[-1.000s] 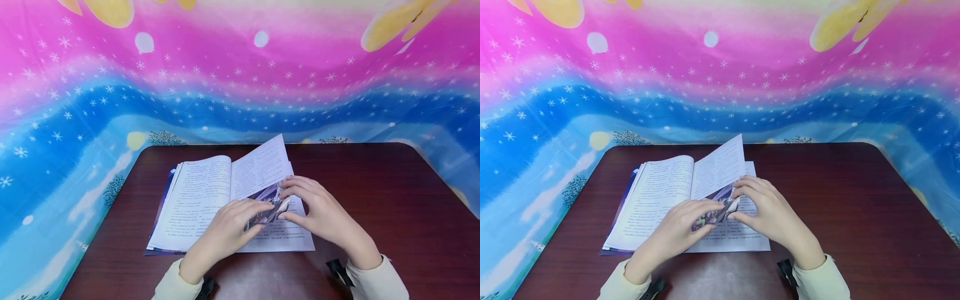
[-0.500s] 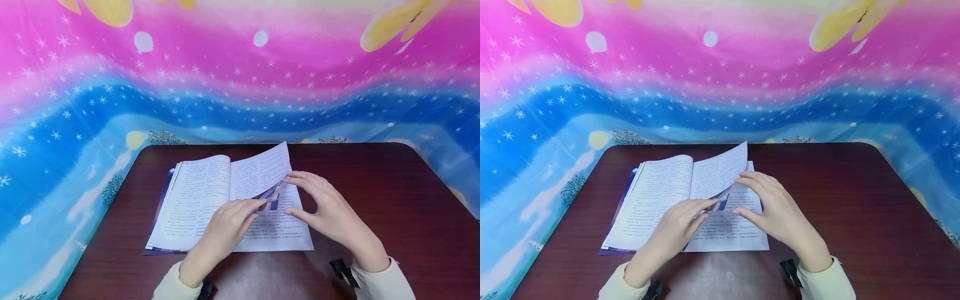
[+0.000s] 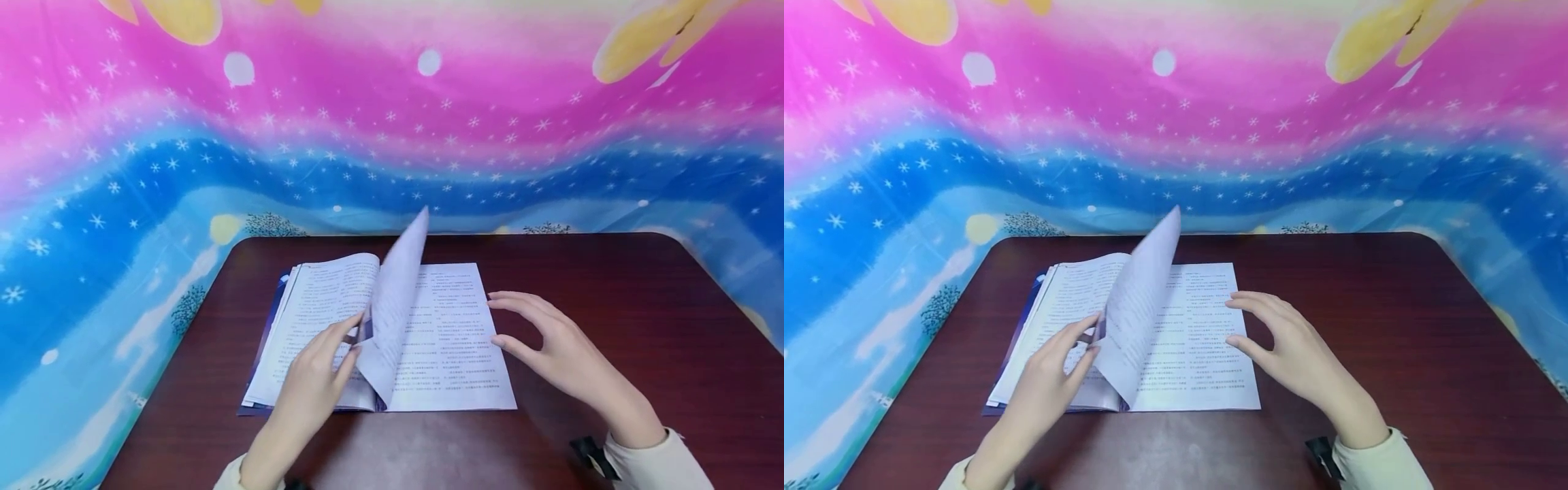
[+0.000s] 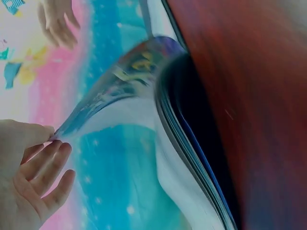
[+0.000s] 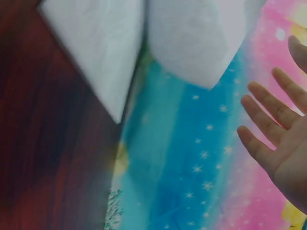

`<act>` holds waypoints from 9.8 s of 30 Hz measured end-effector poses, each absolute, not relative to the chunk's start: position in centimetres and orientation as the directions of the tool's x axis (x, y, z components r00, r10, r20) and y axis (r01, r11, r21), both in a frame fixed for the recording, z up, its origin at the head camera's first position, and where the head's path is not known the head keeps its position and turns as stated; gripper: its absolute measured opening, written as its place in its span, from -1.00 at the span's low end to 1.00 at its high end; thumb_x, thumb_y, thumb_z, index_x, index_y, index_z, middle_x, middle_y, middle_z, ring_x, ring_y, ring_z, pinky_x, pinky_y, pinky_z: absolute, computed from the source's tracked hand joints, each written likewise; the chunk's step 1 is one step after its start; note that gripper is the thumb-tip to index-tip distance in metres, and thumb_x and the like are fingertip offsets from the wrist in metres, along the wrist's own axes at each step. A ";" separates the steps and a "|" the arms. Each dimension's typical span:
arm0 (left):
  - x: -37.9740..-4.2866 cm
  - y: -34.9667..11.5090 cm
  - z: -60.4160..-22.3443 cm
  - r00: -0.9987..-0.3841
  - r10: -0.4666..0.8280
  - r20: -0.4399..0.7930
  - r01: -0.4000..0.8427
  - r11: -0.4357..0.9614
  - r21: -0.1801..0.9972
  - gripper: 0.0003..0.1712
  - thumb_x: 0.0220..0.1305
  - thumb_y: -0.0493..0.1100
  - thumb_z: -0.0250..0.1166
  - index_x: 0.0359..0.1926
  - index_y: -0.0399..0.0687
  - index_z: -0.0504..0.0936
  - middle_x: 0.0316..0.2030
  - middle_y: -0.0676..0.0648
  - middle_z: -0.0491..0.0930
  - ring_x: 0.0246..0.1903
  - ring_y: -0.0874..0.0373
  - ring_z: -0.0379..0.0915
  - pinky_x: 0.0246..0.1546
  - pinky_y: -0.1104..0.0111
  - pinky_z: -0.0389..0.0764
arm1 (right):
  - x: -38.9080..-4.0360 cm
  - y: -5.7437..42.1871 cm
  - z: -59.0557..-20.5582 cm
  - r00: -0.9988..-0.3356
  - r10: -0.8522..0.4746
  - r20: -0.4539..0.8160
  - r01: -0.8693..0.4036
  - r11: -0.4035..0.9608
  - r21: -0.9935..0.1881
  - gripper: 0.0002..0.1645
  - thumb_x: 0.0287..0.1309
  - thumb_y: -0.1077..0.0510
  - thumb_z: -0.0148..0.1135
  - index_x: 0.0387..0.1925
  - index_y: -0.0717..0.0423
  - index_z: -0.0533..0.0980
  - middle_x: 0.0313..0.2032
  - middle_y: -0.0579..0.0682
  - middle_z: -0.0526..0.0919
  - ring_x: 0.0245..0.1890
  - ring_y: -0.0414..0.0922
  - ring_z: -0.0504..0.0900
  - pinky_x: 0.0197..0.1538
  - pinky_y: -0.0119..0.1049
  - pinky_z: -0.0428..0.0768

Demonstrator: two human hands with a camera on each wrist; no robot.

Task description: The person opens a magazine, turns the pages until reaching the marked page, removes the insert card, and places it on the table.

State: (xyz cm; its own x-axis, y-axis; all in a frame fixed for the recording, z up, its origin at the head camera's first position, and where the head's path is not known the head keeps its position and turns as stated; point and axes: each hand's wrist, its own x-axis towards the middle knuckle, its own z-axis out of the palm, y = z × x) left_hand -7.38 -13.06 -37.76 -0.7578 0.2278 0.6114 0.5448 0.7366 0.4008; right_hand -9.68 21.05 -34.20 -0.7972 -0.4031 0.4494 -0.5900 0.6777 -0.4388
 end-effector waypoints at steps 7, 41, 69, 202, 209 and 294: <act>-6.8 -16.5 -38.2 -0.831 0.129 0.542 0.400 0.815 0.420 -0.28 0.13 -0.35 0.45 0.33 -0.09 0.45 0.02 -0.17 0.63 -0.11 -0.03 0.63 -0.17 0.06 0.65 | -10.0 22.5 -35.0 -0.784 -0.430 0.448 -0.607 0.682 -0.408 -0.32 -0.03 0.24 0.53 0.18 -0.01 0.54 0.17 -0.07 0.56 0.18 -0.08 0.48 0.24 -0.67 0.16; -6.1 -24.3 -39.9 -0.992 0.124 -0.025 0.115 0.966 0.230 -0.23 0.09 0.00 0.52 0.24 -0.28 0.51 0.12 -0.35 0.54 0.10 -0.28 0.49 -0.03 -0.18 0.52 | -10.1 24.4 -39.2 -0.734 -0.670 0.111 -0.672 0.693 -0.262 -0.42 -0.05 0.04 0.57 0.06 -0.02 0.60 0.15 -0.02 0.58 0.15 -0.02 0.54 0.13 0.05 0.52; -7.5 -26.3 -40.4 -0.962 0.253 -0.098 0.216 0.932 0.291 -0.40 0.04 -0.12 0.55 0.13 -0.14 0.61 0.15 -0.28 0.53 0.17 -0.27 0.42 0.08 -0.17 0.46 | -10.5 23.6 -39.9 -0.786 -0.616 -0.053 -0.578 0.763 -0.291 -0.34 -0.05 -0.03 0.57 0.13 0.02 0.59 0.29 0.05 0.46 0.30 0.13 0.39 0.24 0.19 0.38; -7.3 -17.6 -38.0 -0.923 0.142 0.359 0.315 0.813 0.489 -0.07 0.11 -0.32 0.48 0.46 -0.06 0.23 0.23 -0.19 0.50 -0.02 -0.03 0.59 -0.20 0.04 0.64 | -9.3 20.2 -35.2 -0.685 -0.573 0.451 -0.715 0.647 -0.265 -0.68 0.14 0.15 0.42 -0.05 -0.10 0.62 0.13 -0.13 0.59 0.15 -0.10 0.52 0.19 -0.13 0.40; -7.0 -19.4 -38.3 -0.952 0.147 0.268 0.259 0.852 0.454 0.05 0.14 -0.27 0.47 0.53 -0.12 0.04 0.28 -0.28 0.43 0.01 -0.09 0.58 -0.20 -0.03 0.64 | -9.4 21.0 -36.1 -0.673 -0.606 0.424 -0.725 0.652 -0.221 -0.65 0.06 0.19 0.45 -0.08 -0.10 0.62 0.08 -0.11 0.61 0.10 -0.10 0.56 0.13 -0.06 0.46; -6.3 -19.4 -38.4 -0.949 0.314 0.037 0.306 0.882 0.358 -0.57 0.25 -0.03 0.41 0.14 0.12 0.65 0.14 0.06 0.60 0.18 0.07 0.48 0.17 0.01 0.47 | -11.2 21.9 -39.1 -0.781 -0.566 0.264 -0.624 0.715 -0.315 -0.51 -0.09 0.05 0.60 -0.05 -0.04 0.65 0.08 -0.07 0.62 0.15 -0.04 0.54 0.15 0.01 0.52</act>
